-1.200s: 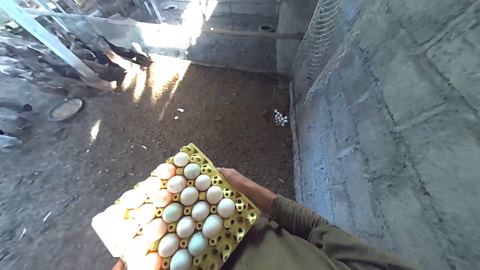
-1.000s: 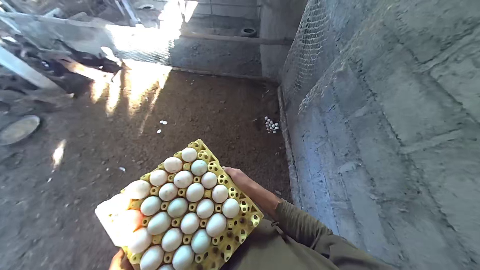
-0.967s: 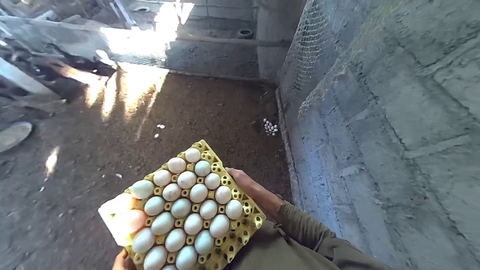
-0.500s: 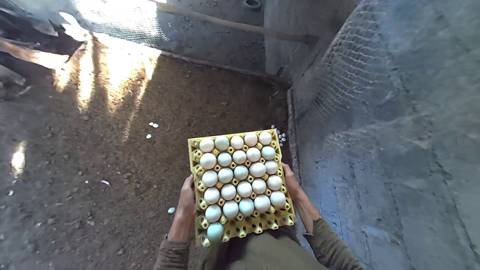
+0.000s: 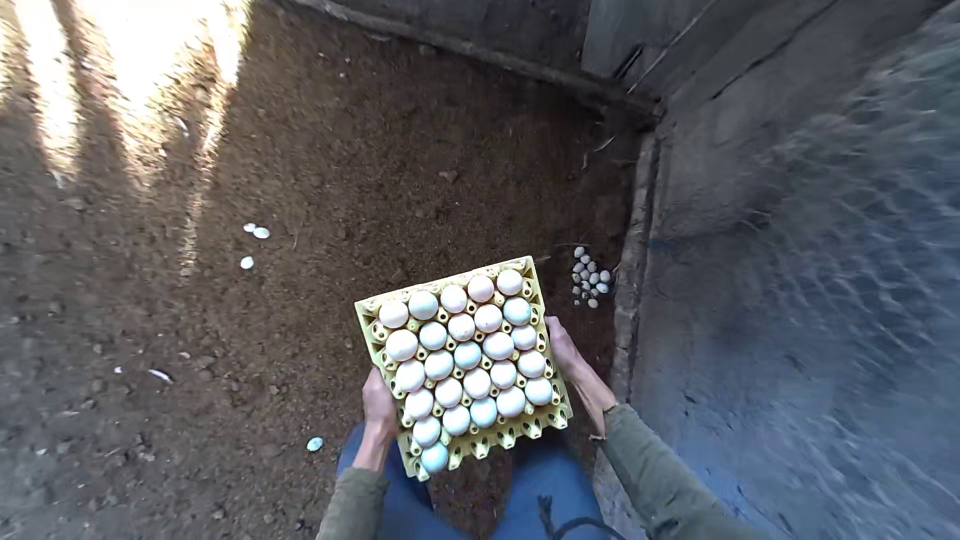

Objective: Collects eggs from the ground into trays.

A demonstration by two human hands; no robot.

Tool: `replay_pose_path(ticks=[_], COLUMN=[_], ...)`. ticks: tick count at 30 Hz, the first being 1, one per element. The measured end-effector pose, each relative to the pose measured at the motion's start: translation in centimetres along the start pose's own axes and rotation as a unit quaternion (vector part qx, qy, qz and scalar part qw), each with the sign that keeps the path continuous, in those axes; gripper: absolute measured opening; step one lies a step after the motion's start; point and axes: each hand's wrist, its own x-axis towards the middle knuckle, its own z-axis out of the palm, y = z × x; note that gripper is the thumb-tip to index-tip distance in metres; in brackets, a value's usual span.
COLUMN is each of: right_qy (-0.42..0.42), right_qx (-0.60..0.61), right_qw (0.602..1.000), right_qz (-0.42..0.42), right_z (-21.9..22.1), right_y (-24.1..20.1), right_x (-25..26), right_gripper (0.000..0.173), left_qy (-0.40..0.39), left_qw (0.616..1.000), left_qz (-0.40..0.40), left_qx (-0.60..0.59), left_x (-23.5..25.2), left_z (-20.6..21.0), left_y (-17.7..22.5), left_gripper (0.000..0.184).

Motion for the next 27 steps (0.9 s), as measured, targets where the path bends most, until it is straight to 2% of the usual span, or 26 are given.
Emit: replay_pose_path(ticks=[5, 9, 12, 14, 19, 23, 27], right_qy=[0.047, 0.083, 0.085, 0.093, 0.098, 0.088, 0.043], right_qx=[-0.077, -0.043, -0.025, -0.054, -0.124, -0.104, -0.067], right_qw=[0.995, 0.995, 0.996, 0.994, 0.987, 0.991, 0.997], right_qz=[0.035, 0.027, 0.009, 0.007, -0.013, -0.001, -0.001], right_z=[-0.5, -0.3, 0.4, 1.1, 2.1, 2.0, 1.9], right_y=[3.6, 7.6, 11.4, 13.7, 15.4, 16.0, 16.2], right_x=[17.6, 29.9, 38.5, 43.0, 49.1, 50.2, 50.0], right_gripper=[0.063, 0.060, 0.057, 0.050, 0.044, 0.053, 0.059], left_qy=[-0.002, -0.070, -0.084, -0.093, -0.120, -0.154, -0.154], left_qw=[0.988, 0.962, 0.956, 0.958, 0.965, 0.971, 0.968], left_qz=[0.017, 0.033, 0.056, 0.070, 0.087, 0.096, 0.122], left_qx=[0.154, 0.262, 0.274, 0.263, 0.215, 0.158, 0.156], left_x=[15.9, 28.1, 36.4, 40.8, 47.9, 48.6, 49.8], left_z=[10.6, 18.0, 21.9, 23.8, 27.5, 28.8, 28.7], left_y=[-4.3, -7.4, -10.0, -11.3, -13.3, -14.2, -14.9], left_gripper=[0.043, 0.043, 0.041, 0.040, 0.046, 0.044, 0.046])
